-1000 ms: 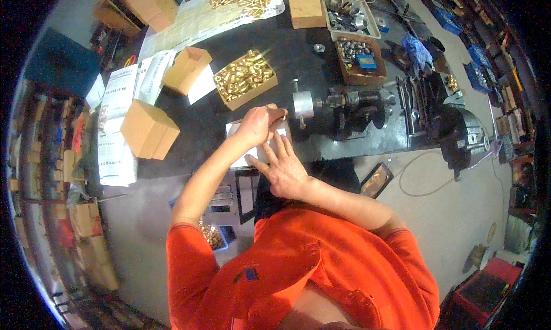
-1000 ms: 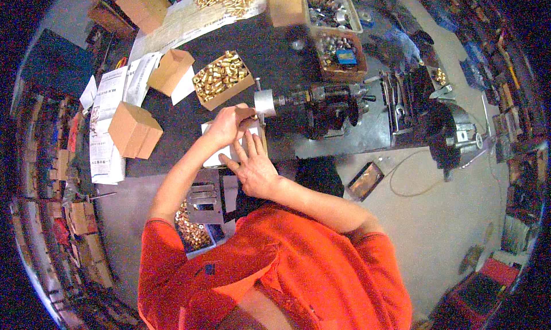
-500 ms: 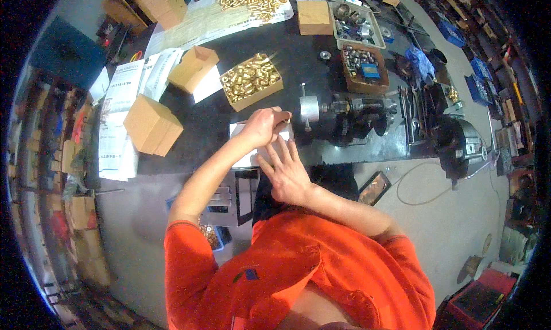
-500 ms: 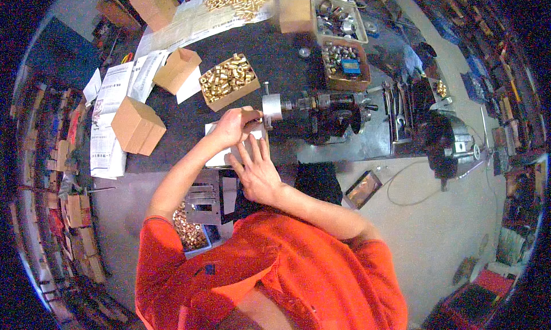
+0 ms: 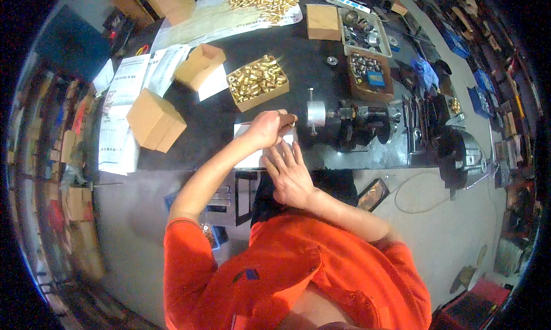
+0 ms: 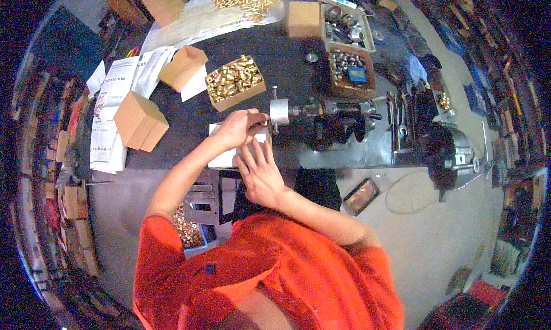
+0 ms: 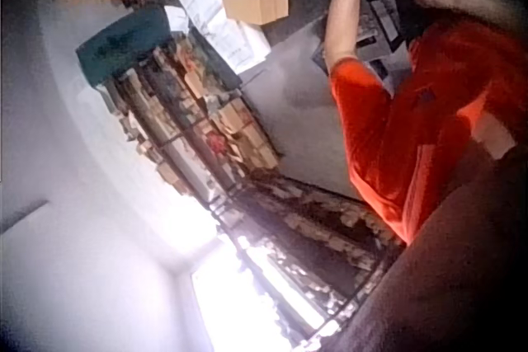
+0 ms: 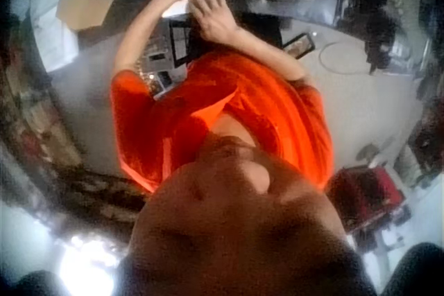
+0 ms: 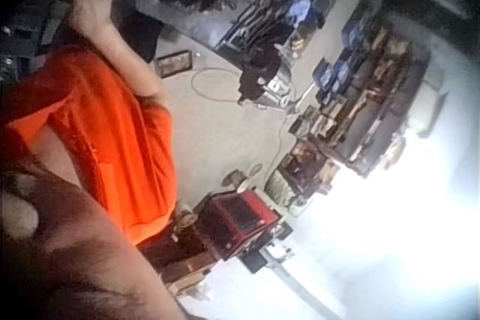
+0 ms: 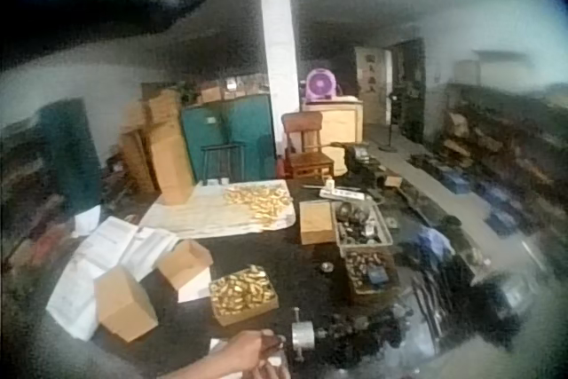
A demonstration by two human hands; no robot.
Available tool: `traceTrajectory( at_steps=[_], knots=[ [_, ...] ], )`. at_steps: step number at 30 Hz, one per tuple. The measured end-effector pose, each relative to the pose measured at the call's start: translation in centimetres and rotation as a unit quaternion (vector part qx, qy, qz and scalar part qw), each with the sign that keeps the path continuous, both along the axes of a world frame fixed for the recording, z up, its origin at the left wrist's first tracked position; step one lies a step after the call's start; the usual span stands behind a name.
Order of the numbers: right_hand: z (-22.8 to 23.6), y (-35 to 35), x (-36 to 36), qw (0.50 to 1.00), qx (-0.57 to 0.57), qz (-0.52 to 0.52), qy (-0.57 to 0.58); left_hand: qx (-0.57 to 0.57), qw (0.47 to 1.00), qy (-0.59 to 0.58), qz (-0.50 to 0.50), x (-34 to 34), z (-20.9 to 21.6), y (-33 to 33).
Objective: The person repeatedly picks up brass-colored bullet casings from a cardboard box and places them into a white tray with circular indentations. The person arranges the casings in neat rows within the tray.
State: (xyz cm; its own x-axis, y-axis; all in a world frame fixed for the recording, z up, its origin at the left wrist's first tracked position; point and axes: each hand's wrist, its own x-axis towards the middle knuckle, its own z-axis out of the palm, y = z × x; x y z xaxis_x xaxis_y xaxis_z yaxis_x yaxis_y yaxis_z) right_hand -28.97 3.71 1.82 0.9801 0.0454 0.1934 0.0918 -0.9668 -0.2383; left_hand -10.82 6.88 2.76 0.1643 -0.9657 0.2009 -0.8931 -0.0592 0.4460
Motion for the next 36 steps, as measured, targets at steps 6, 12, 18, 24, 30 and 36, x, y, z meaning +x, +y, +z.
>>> traceTrajectory(
  at_steps=[6, 12, 18, 24, 30, 36],
  knots=[
    [0.2, -0.2, -0.1, 1.0, 0.016, -0.001, -0.011, 0.026, 1.0, 0.01, 0.006, 0.1, 0.1, 0.0],
    [2.2, -1.6, -4.0, 0.986, 0.13, 0.027, -0.105, 0.021, 0.985, 0.156, 0.064, 2.0, 2.1, 0.6],
    [-4.8, -5.3, -11.1, 0.978, 0.163, -0.035, -0.128, -0.013, 0.958, -0.018, 0.285, 8.6, 3.4, 2.4],
    [-13.0, -7.2, -14.3, 0.977, 0.154, -0.084, -0.119, 0.081, 0.946, -0.184, 0.255, 10.7, 1.3, 1.4],
    [-15.6, -7.2, -13.9, 0.977, 0.152, -0.119, -0.09, 0.169, 0.931, -0.22, 0.238, 11.1, 2.1, 1.1],
    [-16.9, -7.3, -13.9, 0.974, 0.146, -0.127, -0.115, 0.022, 0.952, 0.031, 0.302, 12.1, 2.5, 6.0]
  ],
)
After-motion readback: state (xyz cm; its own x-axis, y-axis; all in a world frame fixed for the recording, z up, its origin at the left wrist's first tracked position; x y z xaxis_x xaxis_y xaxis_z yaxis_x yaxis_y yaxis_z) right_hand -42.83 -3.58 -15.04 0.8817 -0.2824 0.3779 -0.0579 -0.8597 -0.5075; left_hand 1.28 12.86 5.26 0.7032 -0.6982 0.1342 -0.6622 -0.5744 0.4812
